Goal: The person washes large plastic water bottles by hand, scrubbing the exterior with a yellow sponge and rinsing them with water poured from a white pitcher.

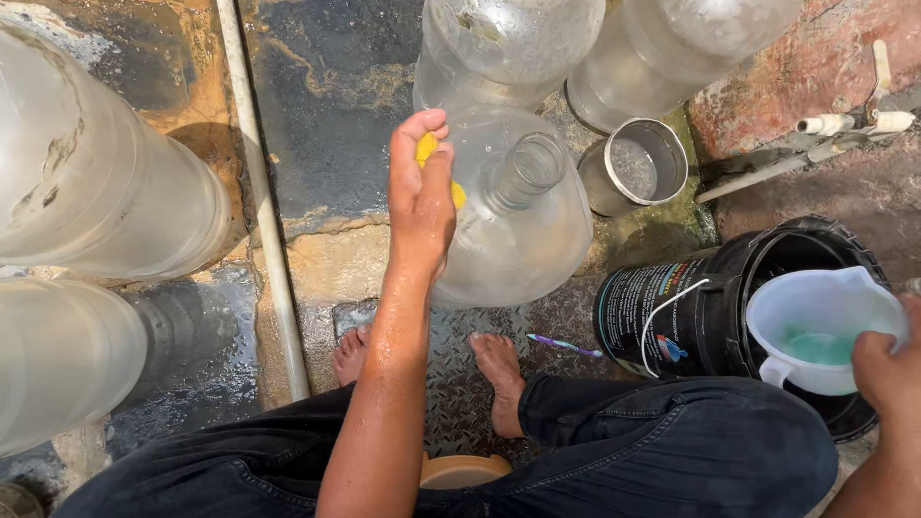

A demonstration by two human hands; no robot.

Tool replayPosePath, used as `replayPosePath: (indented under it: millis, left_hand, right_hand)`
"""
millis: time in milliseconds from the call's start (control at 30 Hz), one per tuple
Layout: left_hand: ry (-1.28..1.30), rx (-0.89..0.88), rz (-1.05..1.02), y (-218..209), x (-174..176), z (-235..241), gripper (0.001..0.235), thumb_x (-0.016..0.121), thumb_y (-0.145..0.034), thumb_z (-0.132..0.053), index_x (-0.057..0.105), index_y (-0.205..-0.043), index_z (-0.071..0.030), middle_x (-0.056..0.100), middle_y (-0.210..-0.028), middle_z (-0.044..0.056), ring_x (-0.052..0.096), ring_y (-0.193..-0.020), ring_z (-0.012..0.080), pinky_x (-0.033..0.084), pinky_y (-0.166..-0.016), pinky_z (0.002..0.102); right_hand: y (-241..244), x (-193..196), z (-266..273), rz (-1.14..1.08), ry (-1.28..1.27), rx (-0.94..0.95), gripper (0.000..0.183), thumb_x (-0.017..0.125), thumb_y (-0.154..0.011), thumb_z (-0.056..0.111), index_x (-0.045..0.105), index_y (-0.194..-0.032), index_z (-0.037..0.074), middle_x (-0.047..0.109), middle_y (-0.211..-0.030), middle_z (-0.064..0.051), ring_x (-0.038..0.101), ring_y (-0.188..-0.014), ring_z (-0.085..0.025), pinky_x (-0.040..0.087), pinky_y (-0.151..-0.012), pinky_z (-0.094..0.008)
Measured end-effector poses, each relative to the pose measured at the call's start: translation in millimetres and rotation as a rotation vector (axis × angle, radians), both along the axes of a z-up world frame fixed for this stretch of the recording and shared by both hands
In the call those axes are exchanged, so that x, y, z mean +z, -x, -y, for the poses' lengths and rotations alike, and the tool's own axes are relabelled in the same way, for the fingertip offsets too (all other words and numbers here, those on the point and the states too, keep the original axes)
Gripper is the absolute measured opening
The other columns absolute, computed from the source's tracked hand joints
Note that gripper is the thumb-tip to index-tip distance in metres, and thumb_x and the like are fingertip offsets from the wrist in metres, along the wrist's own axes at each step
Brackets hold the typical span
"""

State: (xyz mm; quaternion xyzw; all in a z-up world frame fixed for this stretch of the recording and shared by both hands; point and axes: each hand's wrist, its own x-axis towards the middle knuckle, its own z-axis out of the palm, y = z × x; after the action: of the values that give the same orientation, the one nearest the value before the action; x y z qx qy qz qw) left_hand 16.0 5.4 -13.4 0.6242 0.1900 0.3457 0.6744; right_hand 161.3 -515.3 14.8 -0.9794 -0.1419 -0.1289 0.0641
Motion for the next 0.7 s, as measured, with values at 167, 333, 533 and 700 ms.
replayPosePath:
  millis: [167,333,533,700]
  left_hand:
    - [-0.212,0.090,0.038,8,-18,27,0.036,0.041,-0.104,0.002,0.055,-0.137,-0.001,0.059,-0.145,0.018,0.058,-0.138,0.0277,0.044,-0.120,0.040]
    - [-0.514,0.209,-0.137,7,-6,40,0.040,0.046,-0.105,-0.004,0.052,-0.144,-0.001,0.060,-0.146,0.018,0.058,-0.138,0.0283,0.046,-0.116,0.038]
    - [-0.164,0.028,-0.091,21,5,83,0.047,0.044,-0.109,-0.013,0.042,-0.154,0.000,0.049,-0.158,0.019,0.048,-0.146,0.0284,0.037,-0.119,0.037]
    - [-0.112,-0.048,-0.042,27,-16,122,0.058,0.040,-0.111,-0.017,0.023,-0.162,0.003,0.025,-0.171,0.022,0.021,-0.160,0.0283,0.020,-0.127,0.036]
  right_hand:
    - [71,67,-121,-0.146,-0.159,-0.012,0.056,0.067,-0.097,0.016,0.051,-0.146,-0.006,0.062,-0.133,-0.029,0.065,-0.116,-0.038,0.054,-0.078,-0.047]
    - [120,82,-233,-0.331,-0.344,0.693,0.059,0.071,-0.088,0.019,0.053,-0.142,0.002,0.058,-0.146,-0.022,0.058,-0.131,-0.040,0.044,-0.109,-0.045]
    - [148,41,-287,-0.338,-0.584,0.863,0.062,0.068,-0.096,0.008,0.044,-0.153,0.001,0.043,-0.159,-0.025,0.048,-0.142,-0.041,0.041,-0.115,-0.045]
    - [143,-6,-298,-0.146,-0.663,0.805,0.052,0.066,-0.081,-0.003,0.057,-0.133,-0.004,0.063,-0.133,-0.023,0.060,-0.127,-0.041,0.047,-0.109,-0.046]
